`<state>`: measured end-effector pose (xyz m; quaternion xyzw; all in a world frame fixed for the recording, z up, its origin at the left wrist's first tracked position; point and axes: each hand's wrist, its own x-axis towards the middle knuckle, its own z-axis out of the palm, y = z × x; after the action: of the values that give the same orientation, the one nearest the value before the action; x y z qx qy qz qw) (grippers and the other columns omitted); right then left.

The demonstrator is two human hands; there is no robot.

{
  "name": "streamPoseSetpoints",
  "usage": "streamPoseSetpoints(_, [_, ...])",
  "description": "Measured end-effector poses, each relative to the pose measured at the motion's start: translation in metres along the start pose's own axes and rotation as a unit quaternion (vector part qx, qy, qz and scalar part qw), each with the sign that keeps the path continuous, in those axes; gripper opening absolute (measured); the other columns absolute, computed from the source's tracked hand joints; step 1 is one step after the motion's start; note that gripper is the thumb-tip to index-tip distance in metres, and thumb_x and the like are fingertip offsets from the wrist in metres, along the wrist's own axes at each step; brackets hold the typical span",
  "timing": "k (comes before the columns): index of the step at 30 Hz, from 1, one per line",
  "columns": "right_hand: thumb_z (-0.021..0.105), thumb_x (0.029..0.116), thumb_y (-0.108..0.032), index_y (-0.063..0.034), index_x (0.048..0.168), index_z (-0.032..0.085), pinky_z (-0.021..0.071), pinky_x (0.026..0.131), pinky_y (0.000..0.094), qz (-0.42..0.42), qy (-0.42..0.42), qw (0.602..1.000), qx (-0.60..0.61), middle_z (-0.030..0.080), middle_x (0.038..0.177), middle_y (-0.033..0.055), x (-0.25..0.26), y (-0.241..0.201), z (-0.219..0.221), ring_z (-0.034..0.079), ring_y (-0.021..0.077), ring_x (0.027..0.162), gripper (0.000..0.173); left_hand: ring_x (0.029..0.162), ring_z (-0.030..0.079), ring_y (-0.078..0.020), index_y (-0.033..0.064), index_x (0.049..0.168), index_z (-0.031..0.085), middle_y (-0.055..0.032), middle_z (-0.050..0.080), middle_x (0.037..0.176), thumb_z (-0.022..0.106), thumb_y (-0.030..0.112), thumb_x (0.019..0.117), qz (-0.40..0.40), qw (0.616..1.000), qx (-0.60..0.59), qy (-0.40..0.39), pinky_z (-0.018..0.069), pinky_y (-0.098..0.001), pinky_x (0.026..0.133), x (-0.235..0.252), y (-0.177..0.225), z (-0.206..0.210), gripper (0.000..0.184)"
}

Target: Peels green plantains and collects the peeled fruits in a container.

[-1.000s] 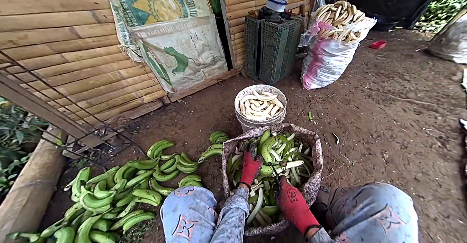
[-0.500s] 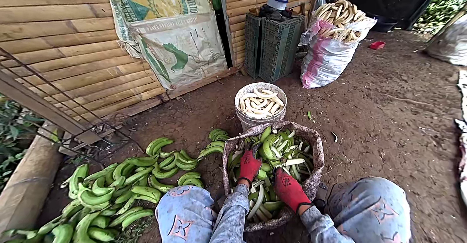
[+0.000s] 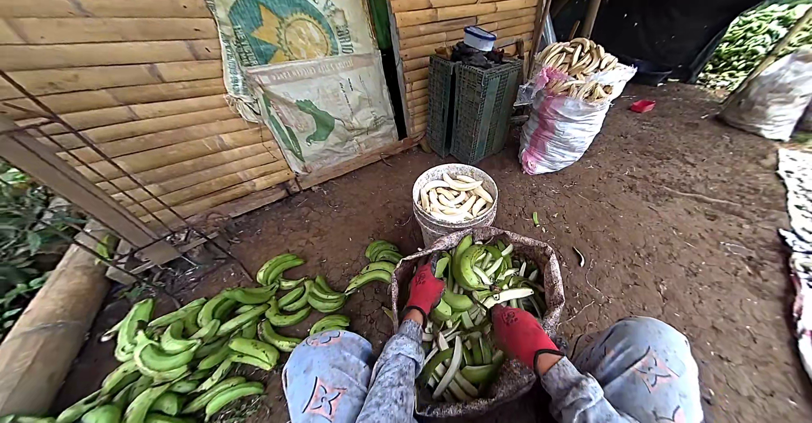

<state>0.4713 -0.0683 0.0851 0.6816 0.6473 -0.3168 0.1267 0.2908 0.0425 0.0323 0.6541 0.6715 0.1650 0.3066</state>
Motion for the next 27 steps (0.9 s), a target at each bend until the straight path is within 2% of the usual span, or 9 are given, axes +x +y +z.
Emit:
streamPoseSetpoints(4, [0.06, 0.1009, -0.032, -0.0043, 0.128, 0.063, 0.0463, 0.102, 0.0611, -0.034, 0.007, 0.999, -0.027, 0.065, 0.13, 0.0217, -0.038, 0.001, -0.025, 0.06, 0.0392, 0.126, 0.039, 0.146, 0.041, -0.0313, 0.0072, 0.155, 0.04, -0.0187, 0.045, 0.155, 0.064, 0.019, 0.0964, -0.001, 0.998, 0.07, -0.008, 0.0297, -0.0491, 0.122, 0.032, 0.001, -0.036, 0.065])
streamPoseSetpoints(7, [0.057, 0.1026, -0.035, -0.0047, 0.132, 0.059, 0.0484, 0.099, 0.0619, -0.161, -0.045, 0.986, -0.01, 0.066, 0.124, 0.023, -0.034, -0.015, 0.01, 0.063, 0.0406, 0.12, 0.042, 0.145, 0.042, -0.0325, 0.0063, 0.154, 0.041, -0.0203, 0.046, 0.154, 0.063, 0.026, 0.0987, -0.018, 0.996, 0.085, 0.006, 0.0302, -0.0502, 0.121, 0.052, -0.012, -0.051, 0.063])
streamPoseSetpoints(9, [0.053, 0.1057, -0.038, -0.0028, 0.125, 0.065, 0.0484, 0.096, 0.0635, -0.27, -0.114, 0.955, 0.036, 0.069, 0.115, 0.0245, -0.019, -0.016, 0.054, 0.065, 0.0411, 0.112, 0.042, 0.142, 0.046, -0.032, 0.007, 0.152, 0.045, -0.0205, 0.049, 0.151, 0.065, 0.024, 0.0983, 0.002, 1.0, 0.01, 0.001, 0.033, -0.0496, 0.12, 0.052, -0.011, -0.059, 0.059])
streamPoseSetpoints(11, [0.05, 0.1069, -0.036, -0.0016, 0.119, 0.068, 0.0479, 0.093, 0.0636, -0.292, -0.133, 0.945, 0.068, 0.069, 0.11, 0.0246, -0.012, -0.011, 0.06, 0.066, 0.0407, 0.107, 0.04, 0.123, 0.06, -0.0261, 0.0024, 0.14, 0.056, -0.0194, 0.062, 0.134, 0.064, 0.022, 0.1005, 0.029, 0.989, -0.144, 0.02, 0.0462, -0.0434, 0.108, 0.043, -0.001, -0.067, 0.045])
streamPoseSetpoints(14, [0.053, 0.1049, -0.037, -0.0091, 0.121, 0.069, 0.0512, 0.092, 0.0573, -0.248, 0.026, 0.96, 0.126, 0.072, 0.106, 0.0164, -0.009, 0.008, -0.004, 0.069, 0.0326, 0.101, 0.036, 0.077, 0.065, -0.0163, -0.003, 0.119, 0.062, -0.0123, 0.067, 0.094, 0.045, 0.024, 0.1099, 0.069, 0.923, -0.378, 0.031, 0.0573, -0.0339, 0.073, 0.022, 0.022, -0.078, 0.033])
streamPoseSetpoints(17, [0.064, 0.0985, -0.031, -0.0098, 0.125, 0.066, 0.0552, 0.083, 0.0411, -0.277, 0.237, 0.901, 0.236, 0.071, 0.098, 0.0076, -0.006, 0.019, -0.056, 0.067, 0.0187, 0.085, 0.034, 0.073, 0.064, -0.0145, 0.0008, 0.124, 0.059, -0.0086, 0.068, 0.091, 0.034, 0.025, 0.1116, 0.102, 0.864, -0.491, -0.042, 0.0568, -0.0308, 0.067, -0.013, 0.038, -0.09, 0.037])
streamPoseSetpoints(20, [0.07, 0.0939, -0.023, -0.0077, 0.122, 0.07, 0.057, 0.089, 0.0285, -0.409, 0.269, 0.822, 0.291, 0.074, 0.106, 0.0043, 0.002, 0.01, -0.053, 0.069, 0.0083, 0.094, 0.032, 0.079, 0.067, -0.0146, 0.0034, 0.132, 0.058, -0.0095, 0.07, 0.101, 0.035, 0.024, 0.1103, 0.128, 0.846, -0.517, -0.03, 0.0578, -0.0298, 0.071, -0.031, 0.044, -0.087, 0.038])
streamPoseSetpoints(23, [0.066, 0.0966, -0.026, -0.0108, 0.125, 0.069, 0.0545, 0.095, 0.0389, -0.417, 0.24, 0.853, 0.201, 0.071, 0.113, 0.0088, 0.01, 0.004, -0.031, 0.068, 0.0186, 0.104, 0.032, 0.065, 0.063, -0.0154, 0.0022, 0.129, 0.058, -0.0124, 0.069, 0.095, 0.03, 0.027, 0.1117, 0.088, 0.826, -0.553, -0.064, 0.0548, -0.0282, 0.057, -0.04, 0.045, -0.074, 0.041])
streamPoseSetpoints(27, [0.067, 0.0922, -0.021, -0.0076, 0.131, 0.067, 0.0509, 0.096, 0.0576, -0.3, 0.321, 0.892, 0.105, 0.065, 0.124, 0.0253, 0.034, 0.01, -0.027, 0.064, 0.043, 0.114, 0.041, 0.092, 0.064, -0.0141, -0.0041, 0.135, 0.055, -0.013, 0.066, 0.11, 0.035, 0.022, 0.1119, 0.099, 0.894, -0.437, 0.025, 0.0544, -0.0308, 0.085, -0.059, 0.031, -0.037, 0.04])
